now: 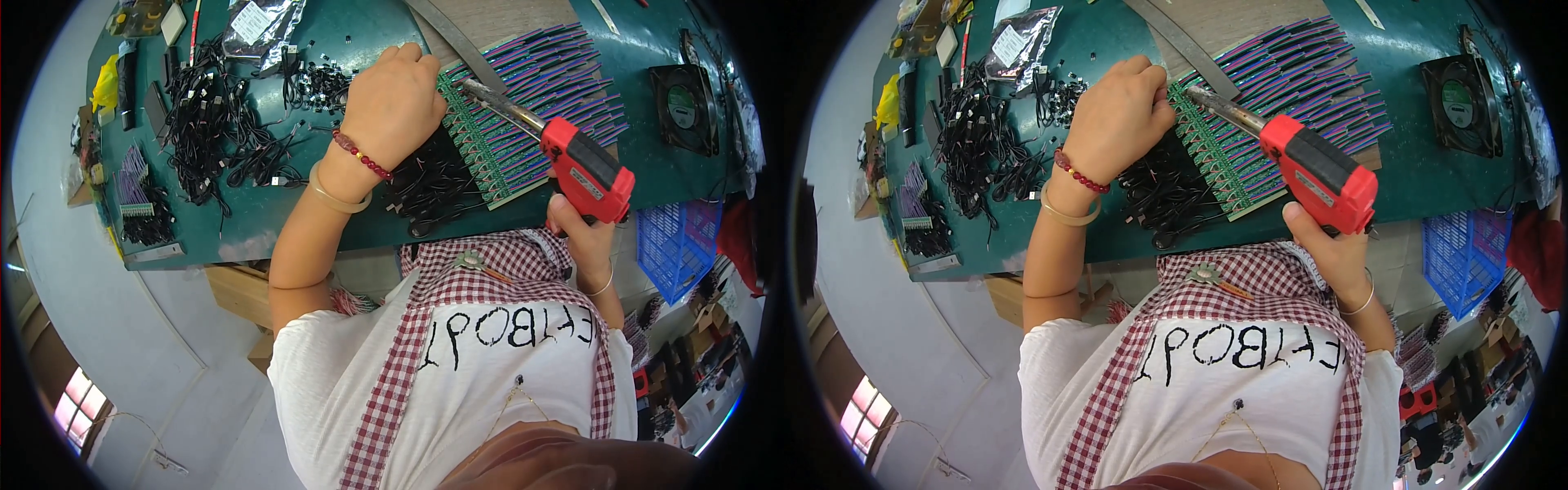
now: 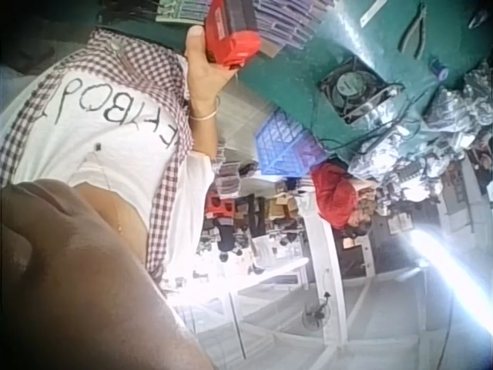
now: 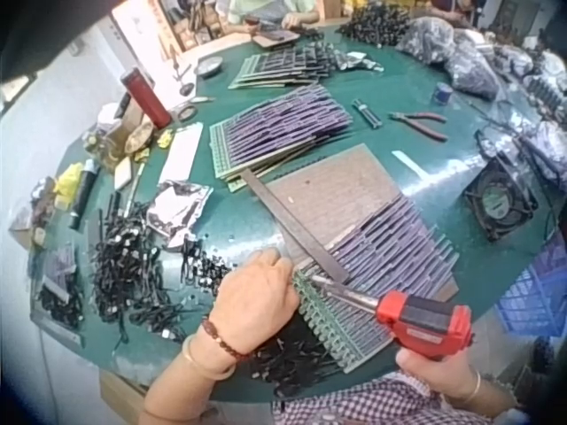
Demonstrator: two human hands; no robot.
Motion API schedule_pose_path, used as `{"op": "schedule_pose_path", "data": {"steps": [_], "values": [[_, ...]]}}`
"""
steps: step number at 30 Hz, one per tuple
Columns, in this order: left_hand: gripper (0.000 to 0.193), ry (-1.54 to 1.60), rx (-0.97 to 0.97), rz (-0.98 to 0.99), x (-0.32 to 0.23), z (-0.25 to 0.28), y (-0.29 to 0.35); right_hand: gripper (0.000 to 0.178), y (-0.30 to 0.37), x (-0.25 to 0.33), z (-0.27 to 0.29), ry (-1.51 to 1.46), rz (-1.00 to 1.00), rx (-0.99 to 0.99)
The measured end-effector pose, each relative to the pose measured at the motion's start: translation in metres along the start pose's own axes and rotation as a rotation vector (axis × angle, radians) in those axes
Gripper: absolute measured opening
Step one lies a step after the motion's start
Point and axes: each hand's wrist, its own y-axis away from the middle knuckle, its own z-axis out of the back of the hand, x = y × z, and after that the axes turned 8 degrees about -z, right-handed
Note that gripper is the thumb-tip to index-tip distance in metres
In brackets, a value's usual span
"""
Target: The person solders electrical wires onto LED strips on a PCB assembly line using a soldering iron.
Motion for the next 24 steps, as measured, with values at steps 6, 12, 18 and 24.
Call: {"op": "schedule_pose_path", "data": {"steps": [6, 12, 18, 24], "values": [[0.006, 0.001, -0.008, -0.013, 0.0, 0.0, -0.001, 0.019, 0.0, 0.001, 0.0, -0.021, 0.027, -0.013], [0.006, -0.004, 0.005, -0.001, -0.001, 0.0, -0.001, 0.029, -0.001, 0.008, -0.001, -0.077, 0.094, 0.007], [0.007, -0.008, -0.016, -0.004, -0.001, 0.0, 0.001, 0.033, -0.001, 0.016, -0.005, -0.026, 0.161, -0.049], [0.018, 0.049, 0.004, 0.175, -0.032, 0.021, 0.029, 0.032, -0.003, 0.017, -0.003, -0.089, 0.207, -0.108]]}}
